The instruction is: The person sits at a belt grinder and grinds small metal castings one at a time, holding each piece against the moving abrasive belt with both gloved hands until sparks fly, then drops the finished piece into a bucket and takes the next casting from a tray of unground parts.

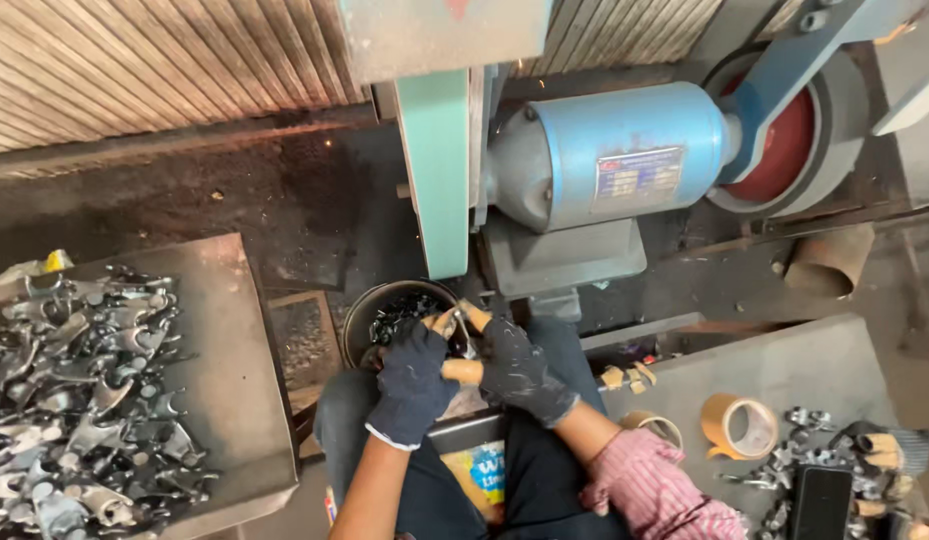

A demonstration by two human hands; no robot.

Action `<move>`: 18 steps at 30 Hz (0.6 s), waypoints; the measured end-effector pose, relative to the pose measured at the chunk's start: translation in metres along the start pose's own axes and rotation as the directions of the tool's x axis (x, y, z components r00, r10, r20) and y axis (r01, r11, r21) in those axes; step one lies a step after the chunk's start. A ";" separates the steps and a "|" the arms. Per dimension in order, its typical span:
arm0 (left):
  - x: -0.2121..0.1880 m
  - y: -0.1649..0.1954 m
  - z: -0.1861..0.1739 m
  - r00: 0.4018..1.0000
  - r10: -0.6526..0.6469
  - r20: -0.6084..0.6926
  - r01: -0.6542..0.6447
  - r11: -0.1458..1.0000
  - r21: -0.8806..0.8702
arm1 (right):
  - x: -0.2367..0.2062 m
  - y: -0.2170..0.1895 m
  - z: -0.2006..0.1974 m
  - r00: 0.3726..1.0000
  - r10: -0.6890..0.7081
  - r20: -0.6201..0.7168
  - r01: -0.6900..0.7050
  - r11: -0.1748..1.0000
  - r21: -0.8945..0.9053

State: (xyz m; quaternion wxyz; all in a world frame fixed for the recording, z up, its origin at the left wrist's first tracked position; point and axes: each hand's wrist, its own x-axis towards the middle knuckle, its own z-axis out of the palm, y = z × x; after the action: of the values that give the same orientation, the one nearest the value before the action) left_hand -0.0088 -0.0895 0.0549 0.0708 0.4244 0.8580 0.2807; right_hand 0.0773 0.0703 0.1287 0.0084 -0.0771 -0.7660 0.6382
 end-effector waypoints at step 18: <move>0.049 -0.028 0.031 0.933 -0.217 0.288 0.245 -0.205 -0.948 | 0.038 0.058 0.014 0.992 0.121 0.028 -0.111 0.760 0.640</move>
State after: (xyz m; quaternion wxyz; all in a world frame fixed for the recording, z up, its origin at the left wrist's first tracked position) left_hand -0.0479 -0.0520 0.0199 0.4240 0.0595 0.4062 0.8073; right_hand 0.0448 0.0713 0.0664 0.0004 -0.1213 -0.4962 0.8597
